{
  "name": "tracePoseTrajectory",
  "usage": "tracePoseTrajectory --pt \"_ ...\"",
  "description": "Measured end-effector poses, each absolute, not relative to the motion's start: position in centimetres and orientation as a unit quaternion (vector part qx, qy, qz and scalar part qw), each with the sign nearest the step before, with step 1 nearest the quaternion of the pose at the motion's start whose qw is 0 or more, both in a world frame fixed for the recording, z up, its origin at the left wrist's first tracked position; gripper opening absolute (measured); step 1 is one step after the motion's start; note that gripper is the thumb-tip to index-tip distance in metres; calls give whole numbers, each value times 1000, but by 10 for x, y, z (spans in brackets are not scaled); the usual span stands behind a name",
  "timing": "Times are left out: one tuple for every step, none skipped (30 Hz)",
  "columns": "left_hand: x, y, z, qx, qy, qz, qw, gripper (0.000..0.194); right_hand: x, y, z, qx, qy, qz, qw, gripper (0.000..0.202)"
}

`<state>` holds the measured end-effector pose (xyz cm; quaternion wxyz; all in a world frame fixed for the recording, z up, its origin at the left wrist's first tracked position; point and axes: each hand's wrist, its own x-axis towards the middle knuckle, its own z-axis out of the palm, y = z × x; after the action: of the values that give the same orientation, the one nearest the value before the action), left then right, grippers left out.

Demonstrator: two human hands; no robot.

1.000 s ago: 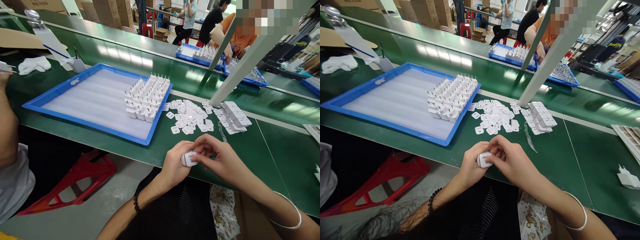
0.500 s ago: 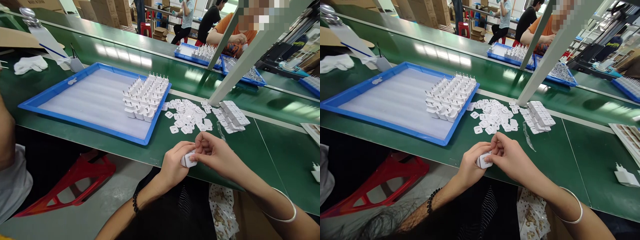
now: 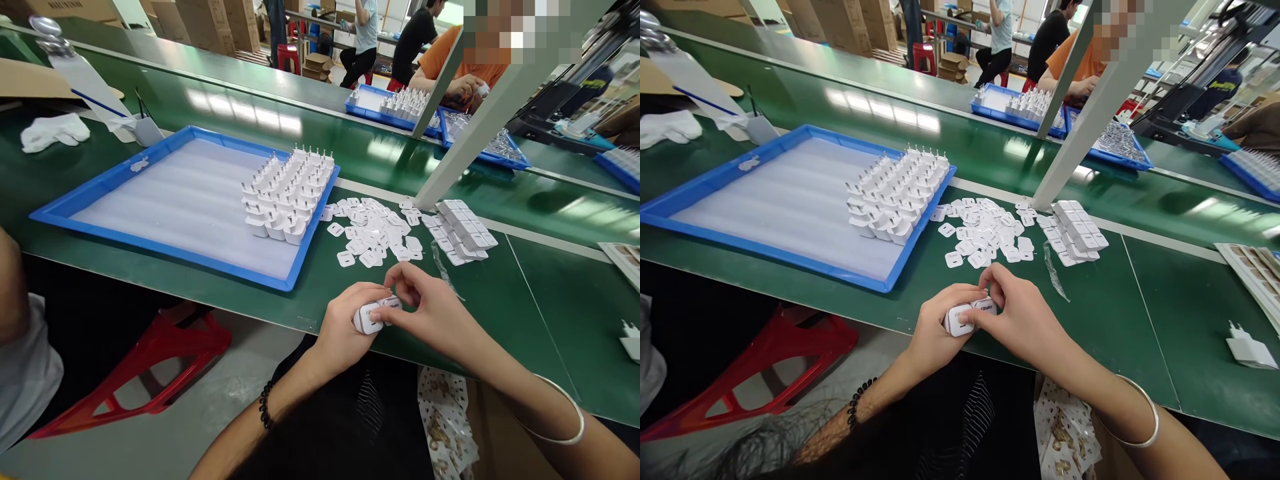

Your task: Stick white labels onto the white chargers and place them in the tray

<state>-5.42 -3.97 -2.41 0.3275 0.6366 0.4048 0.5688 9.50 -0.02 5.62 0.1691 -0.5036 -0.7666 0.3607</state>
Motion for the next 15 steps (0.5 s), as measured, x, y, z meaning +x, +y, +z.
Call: tracePoseTrajectory --pt "-55 -39 -22 629 395 573 347 18 96 -1 54 -490 -774 352 191 28" --pt "-56 -39 -20 623 385 576 363 18 96 -2 51 -470 -775 365 212 31" --pt "-57 -39 -18 618 378 579 375 18 97 -4 48 -445 -769 400 225 37" --pt "-58 -39 -17 615 374 579 382 18 97 -5 45 -422 -755 449 227 44" --pt "-58 -39 -17 613 375 580 385 18 97 -6 42 -404 -733 500 222 51" --pt "-58 -39 -18 611 379 581 383 19 96 -7 39 -392 -710 544 214 57" --pt "-58 -40 -19 610 383 581 379 19 95 -8 37 -387 -689 576 209 60" --pt "-57 -40 -21 612 388 580 373 19 93 -9 35 -387 -671 596 211 62" --pt "-57 -40 -22 614 390 580 366 18 91 -10 33 -392 -656 606 221 62" --pt "-56 -41 -23 620 389 581 357 18 88 -11 32 -398 -644 610 233 61" --pt "-56 -41 -25 625 388 581 347 18 85 -13 30 -406 -633 611 245 60" --pt "-55 -42 -25 630 389 582 337 18 82 -14 29 -415 -626 608 259 60" --pt "-55 -43 -26 634 390 583 325 19 78 -15 28 -423 -622 600 274 59" --pt "-55 -43 -26 636 392 586 313 20 75 -17 27 -428 -622 589 288 56" --pt "-55 -44 -25 639 391 591 301 21 73 -18 26 -432 -626 575 302 51"
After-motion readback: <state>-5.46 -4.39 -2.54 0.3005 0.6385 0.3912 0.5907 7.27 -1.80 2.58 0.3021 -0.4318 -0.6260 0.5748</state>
